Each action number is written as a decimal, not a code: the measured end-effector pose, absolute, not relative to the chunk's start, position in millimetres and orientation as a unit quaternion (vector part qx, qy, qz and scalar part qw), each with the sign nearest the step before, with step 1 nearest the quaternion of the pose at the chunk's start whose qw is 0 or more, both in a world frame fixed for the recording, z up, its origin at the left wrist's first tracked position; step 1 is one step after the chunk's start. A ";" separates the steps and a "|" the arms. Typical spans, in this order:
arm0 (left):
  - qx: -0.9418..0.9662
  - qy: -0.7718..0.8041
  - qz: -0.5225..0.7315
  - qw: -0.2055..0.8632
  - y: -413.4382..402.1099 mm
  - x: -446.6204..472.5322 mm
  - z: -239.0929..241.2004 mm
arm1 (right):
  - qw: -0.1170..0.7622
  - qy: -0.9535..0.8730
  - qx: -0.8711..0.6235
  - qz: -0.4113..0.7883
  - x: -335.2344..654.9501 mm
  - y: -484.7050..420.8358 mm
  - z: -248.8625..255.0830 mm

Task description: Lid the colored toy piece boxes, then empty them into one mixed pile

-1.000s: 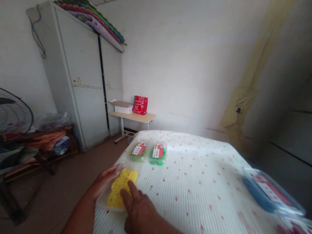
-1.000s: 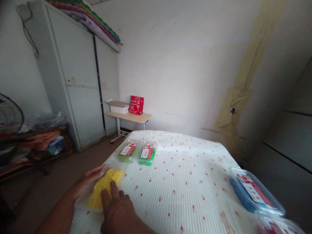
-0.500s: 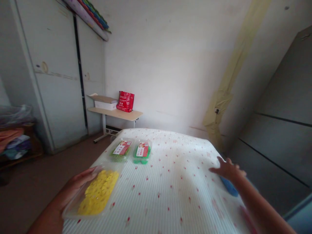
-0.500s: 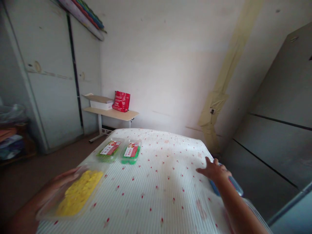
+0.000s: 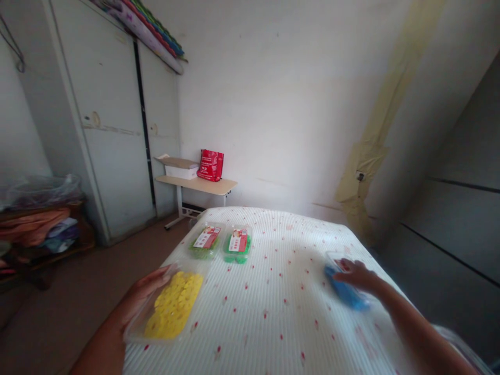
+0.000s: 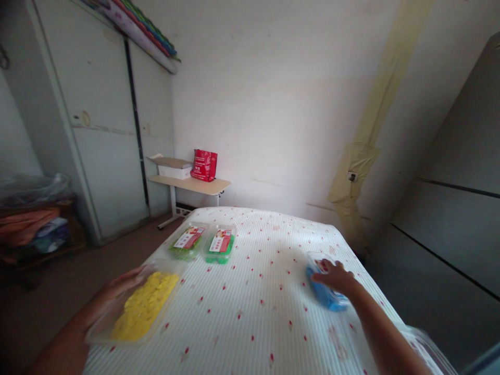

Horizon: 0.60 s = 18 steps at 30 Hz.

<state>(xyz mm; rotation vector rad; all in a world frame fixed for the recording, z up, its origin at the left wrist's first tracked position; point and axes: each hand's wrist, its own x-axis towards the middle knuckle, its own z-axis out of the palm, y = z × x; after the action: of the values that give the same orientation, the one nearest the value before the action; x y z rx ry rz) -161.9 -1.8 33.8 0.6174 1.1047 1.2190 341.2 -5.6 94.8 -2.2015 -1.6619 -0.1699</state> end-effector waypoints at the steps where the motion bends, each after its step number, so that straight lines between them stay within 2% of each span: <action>1: 0.269 0.481 0.534 0.641 -2.3 -161.2 34.6 | 0.172 -0.598 -0.782 -0.043 329.4 -2.2 92.4; 6: 0.274 0.445 0.539 0.661 -2.2 -161.1 32.6 | 0.039 -0.675 -0.733 0.077 244.9 -2.7 89.8; 12: 0.270 0.467 0.545 0.641 -2.6 -160.3 34.3 | 0.061 -0.747 -0.651 0.117 152.9 -27.4 99.4; 18: 0.282 0.457 0.552 0.638 0.6 -162.6 30.5 | 0.105 -0.808 -0.567 0.118 107.5 -35.5 105.3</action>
<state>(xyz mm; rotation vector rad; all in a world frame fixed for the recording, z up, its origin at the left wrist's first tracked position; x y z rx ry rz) -162.6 0.6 30.5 0.6438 1.0424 1.2592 107.5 -35.5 105.3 -1.6721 -2.3821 0.3471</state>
